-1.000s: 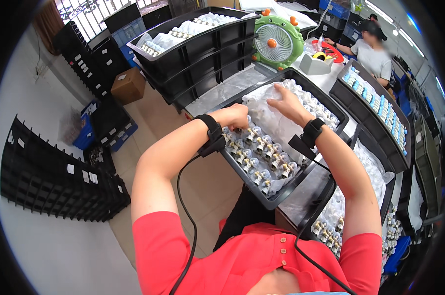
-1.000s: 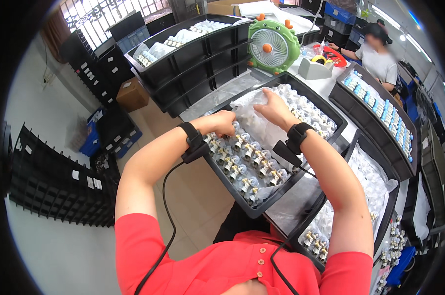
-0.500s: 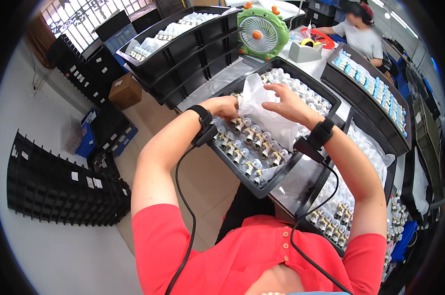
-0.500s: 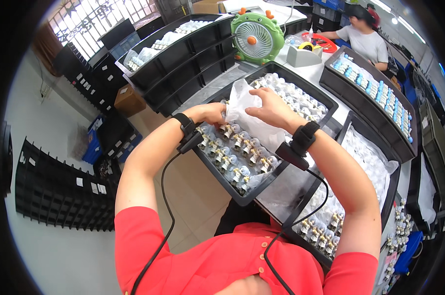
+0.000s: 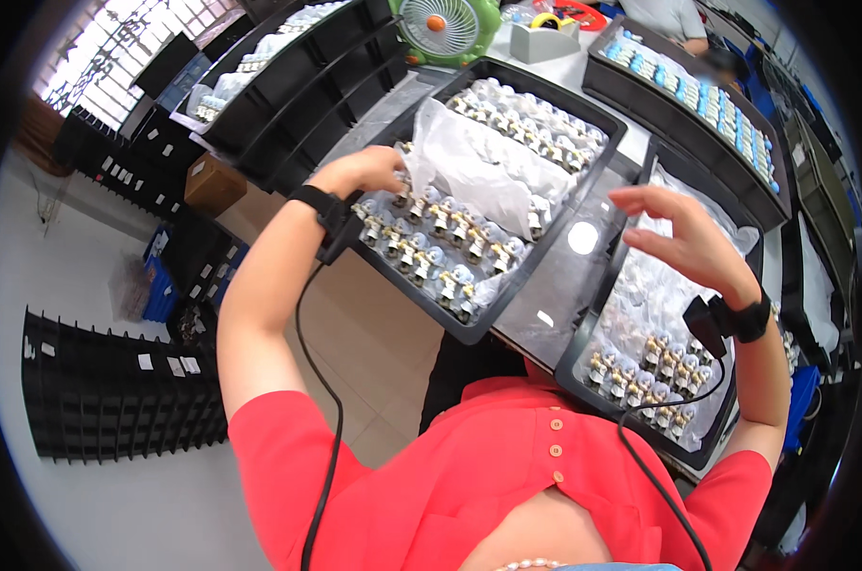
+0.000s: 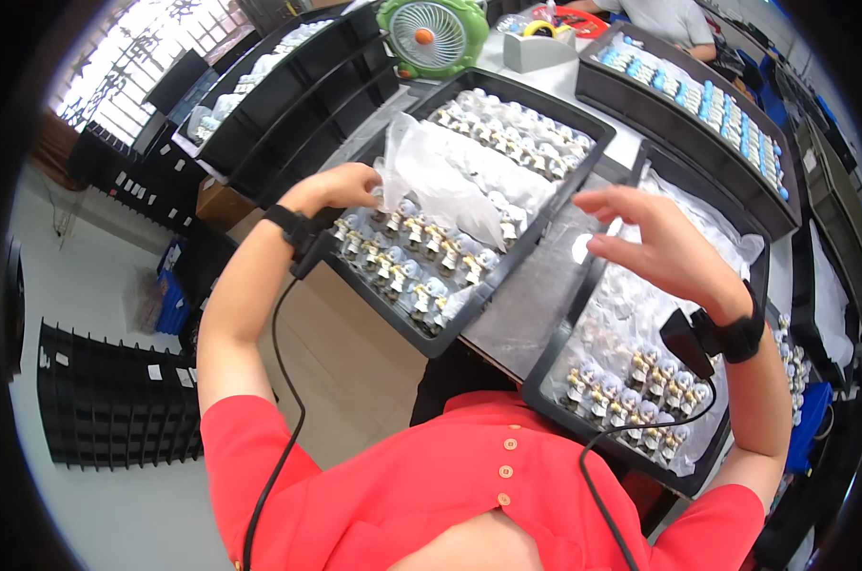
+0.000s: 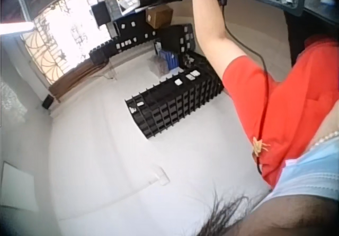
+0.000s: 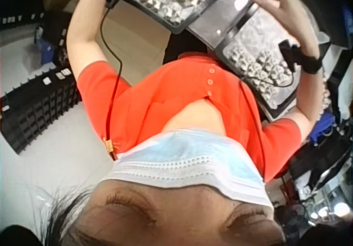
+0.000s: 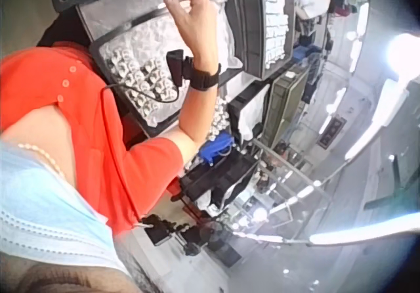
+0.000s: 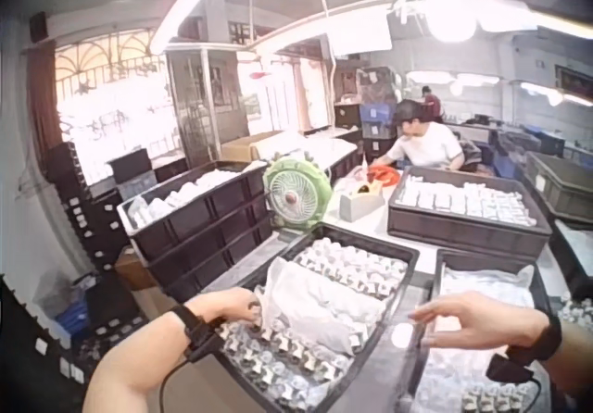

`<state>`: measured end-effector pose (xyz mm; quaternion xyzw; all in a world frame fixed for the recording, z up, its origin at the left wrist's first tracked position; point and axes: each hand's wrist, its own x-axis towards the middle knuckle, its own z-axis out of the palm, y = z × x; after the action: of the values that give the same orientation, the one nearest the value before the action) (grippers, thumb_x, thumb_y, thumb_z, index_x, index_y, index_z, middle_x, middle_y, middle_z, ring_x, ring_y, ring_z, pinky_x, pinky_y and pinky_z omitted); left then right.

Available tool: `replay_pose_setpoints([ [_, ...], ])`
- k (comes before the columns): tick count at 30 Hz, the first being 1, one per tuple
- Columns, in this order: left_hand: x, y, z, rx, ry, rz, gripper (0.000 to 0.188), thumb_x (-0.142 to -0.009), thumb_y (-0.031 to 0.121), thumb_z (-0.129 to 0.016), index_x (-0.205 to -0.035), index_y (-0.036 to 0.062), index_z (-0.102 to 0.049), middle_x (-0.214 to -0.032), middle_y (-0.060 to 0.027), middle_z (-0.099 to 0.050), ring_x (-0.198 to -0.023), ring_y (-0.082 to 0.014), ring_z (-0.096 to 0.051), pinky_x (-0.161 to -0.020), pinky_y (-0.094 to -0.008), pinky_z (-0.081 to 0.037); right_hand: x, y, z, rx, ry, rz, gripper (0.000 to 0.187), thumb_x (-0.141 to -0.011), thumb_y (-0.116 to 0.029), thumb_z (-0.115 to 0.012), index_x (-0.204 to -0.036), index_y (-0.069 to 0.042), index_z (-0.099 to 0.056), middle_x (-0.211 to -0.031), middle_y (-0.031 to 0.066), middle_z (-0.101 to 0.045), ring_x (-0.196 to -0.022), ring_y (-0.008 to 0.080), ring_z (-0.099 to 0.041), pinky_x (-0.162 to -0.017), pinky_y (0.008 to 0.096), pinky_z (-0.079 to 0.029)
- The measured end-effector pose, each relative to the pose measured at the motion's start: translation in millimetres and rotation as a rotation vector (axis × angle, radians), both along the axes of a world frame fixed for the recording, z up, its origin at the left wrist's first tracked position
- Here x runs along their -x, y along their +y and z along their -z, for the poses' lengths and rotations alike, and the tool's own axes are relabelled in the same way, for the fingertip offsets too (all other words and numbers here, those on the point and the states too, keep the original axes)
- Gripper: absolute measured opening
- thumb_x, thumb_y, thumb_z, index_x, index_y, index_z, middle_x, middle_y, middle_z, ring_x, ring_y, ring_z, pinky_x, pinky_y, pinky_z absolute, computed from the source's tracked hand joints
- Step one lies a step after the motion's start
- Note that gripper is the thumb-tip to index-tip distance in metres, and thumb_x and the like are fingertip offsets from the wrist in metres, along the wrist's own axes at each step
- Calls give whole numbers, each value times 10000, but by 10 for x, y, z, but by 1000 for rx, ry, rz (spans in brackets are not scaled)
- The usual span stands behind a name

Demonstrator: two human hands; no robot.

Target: The person assembles small figurines by hand, picking up individual units from a tray and attaching small components to them. The person handles the figurines one at a time, rotating them to inspect the assembly before placing them back into the tray.

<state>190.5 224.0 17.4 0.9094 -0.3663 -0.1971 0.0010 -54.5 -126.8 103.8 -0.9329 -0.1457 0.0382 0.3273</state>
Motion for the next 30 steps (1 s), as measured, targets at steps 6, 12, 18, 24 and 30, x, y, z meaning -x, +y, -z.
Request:
replay_pose_setpoints([
  [6,381,-91,-426,457,-280,-137,257,-809,62,-561,-1047,-5,-630,-932,-177,-669,-856,-243,-658,-756,-319,-497,553,-589,553,251,152,-43,345,-723,-131,-683,-1033,-8,-592,-997,177,-613,-945,333,-590,-820,381,-471],
  [12,1230,-790,-774,863,37,-122,239,-868,31,-557,-1097,-6,-610,-1000,-66,-651,-895,-115,-611,-770,-234,-471,801,-530,803,309,420,-7,404,-631,-119,-727,-988,-25,-563,-955,146,-571,-924,336,-566,-783,390,-459],
  [18,1799,-1577,-658,799,368,223,249,-856,54,-582,-1102,31,-618,-1014,-64,-649,-896,-124,-609,-800,-274,-493,775,-732,921,140,468,-47,388,-624,-109,-742,-963,-12,-582,-850,125,-590,-828,271,-598,-711,343,-479],
  [24,1973,-2062,-449,752,531,306,361,-837,61,-612,-1190,38,-540,-1034,-98,-615,-884,-146,-619,-783,-285,-508,722,-718,610,27,366,1,381,-658,-85,-752,-1000,-27,-594,-858,94,-598,-834,216,-595,-728,316,-481],
  [30,2008,-2239,-190,698,898,187,709,-807,141,-701,-1386,82,-296,-1221,-176,-487,-983,-227,-615,-804,-323,-520,668,-693,518,-449,37,164,369,-721,-50,-752,-1050,-56,-584,-993,15,-575,-911,114,-542,-790,261,-470],
])
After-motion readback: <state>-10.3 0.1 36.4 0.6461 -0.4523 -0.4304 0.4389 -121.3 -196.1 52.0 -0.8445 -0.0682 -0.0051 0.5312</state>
